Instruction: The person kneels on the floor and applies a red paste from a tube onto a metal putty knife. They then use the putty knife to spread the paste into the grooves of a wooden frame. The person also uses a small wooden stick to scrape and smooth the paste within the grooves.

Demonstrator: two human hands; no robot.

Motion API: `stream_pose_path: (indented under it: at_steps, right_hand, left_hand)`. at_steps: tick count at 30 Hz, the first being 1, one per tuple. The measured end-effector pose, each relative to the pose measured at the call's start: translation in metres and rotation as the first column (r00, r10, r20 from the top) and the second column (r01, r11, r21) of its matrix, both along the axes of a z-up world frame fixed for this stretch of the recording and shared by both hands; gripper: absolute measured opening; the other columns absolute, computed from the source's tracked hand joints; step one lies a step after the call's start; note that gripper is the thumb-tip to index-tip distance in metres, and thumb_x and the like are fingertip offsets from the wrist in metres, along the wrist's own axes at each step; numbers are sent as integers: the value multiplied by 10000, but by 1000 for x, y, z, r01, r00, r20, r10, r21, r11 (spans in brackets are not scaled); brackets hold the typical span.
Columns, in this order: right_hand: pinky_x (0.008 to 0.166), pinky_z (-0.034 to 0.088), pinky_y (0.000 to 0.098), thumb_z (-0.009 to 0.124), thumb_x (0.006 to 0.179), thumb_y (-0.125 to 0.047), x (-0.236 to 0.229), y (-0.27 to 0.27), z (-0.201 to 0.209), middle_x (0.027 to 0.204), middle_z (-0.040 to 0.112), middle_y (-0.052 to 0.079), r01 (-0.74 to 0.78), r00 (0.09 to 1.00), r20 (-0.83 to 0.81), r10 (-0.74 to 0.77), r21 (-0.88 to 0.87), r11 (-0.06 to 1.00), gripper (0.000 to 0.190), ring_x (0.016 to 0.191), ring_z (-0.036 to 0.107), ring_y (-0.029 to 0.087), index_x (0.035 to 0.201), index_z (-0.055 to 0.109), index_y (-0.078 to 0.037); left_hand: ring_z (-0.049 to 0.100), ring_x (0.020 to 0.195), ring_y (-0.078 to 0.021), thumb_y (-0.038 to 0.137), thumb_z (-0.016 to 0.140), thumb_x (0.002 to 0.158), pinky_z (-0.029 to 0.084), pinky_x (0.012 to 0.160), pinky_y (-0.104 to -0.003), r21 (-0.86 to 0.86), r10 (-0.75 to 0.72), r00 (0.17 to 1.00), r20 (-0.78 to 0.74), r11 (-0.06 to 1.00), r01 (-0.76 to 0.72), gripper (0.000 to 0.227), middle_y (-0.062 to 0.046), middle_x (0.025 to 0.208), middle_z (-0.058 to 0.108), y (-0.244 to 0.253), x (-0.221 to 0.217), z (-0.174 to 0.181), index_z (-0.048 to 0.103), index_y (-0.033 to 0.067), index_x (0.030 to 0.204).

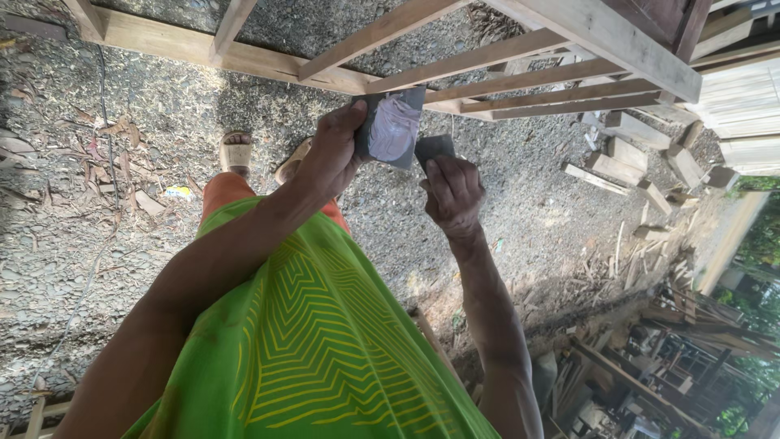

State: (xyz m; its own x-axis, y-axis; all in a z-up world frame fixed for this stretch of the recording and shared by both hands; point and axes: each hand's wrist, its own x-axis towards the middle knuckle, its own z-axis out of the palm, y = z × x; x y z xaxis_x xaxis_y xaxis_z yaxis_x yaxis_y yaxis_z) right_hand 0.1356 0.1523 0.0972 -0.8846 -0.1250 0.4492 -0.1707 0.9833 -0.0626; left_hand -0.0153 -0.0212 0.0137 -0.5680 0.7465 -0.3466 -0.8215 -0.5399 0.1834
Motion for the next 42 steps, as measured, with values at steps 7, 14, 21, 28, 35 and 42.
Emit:
stream_pose_path:
  at_steps: [7,14,21,28,35,42]
  right_hand:
    - [596,462,277,785,1026,-283,12,20,38,807,599,-2,249,968,247,-43,-967,51,308,621,536,82,929,581,-74]
    - [508,448,255,775,954,-191,12,31,-2,736,616,13,465,881,452,135,-881,-85,230,587,550,73,879,595,-71]
    - [775,580,291,775,828,3,30,-26,8,907,714,60,168,939,277,-205,-887,-430,220,813,687,144,1004,653,-45]
    - [813,607,332,776,885,34,16,-82,-5,950,740,126,-60,885,131,-447,-919,-389,161,849,715,193,1011,679,12]
    - [772,618,337,797,838,25,-6,-104,-2,945,747,150,-47,793,172,-585,-939,-340,190,822,721,207,1002,702,40]
    - [760,630,353,794,834,21,-29,-120,9,930,744,162,-147,708,149,-690,-925,-351,202,805,727,224,1007,700,65]
  left_hand:
    - [709,936,-134,248,530,1109,595,863,-286,65,-167,971,-170,981,180,357,-102,1081,724,-18,4,8,618,-54,1279]
    - [703,956,-137,256,544,1104,585,887,-294,34,-158,972,-173,985,166,359,-94,1093,725,-31,3,22,604,-50,1283]
    - [642,1037,-87,327,521,1137,526,953,-262,-135,64,878,-475,980,-144,408,-47,1174,691,-45,-9,37,600,-6,1360]
    - [592,1122,-60,410,461,1147,500,1025,-253,-177,62,772,-633,959,-222,475,-16,1249,652,-44,6,49,557,16,1394]
    - [311,634,-52,415,396,1192,272,561,-259,-491,-288,564,-774,835,-247,503,49,699,345,-49,8,52,555,-52,1094]
    - [556,849,-136,387,329,1213,462,748,-290,-298,-219,304,-927,923,-245,529,-70,951,592,-50,8,90,591,-49,1357]
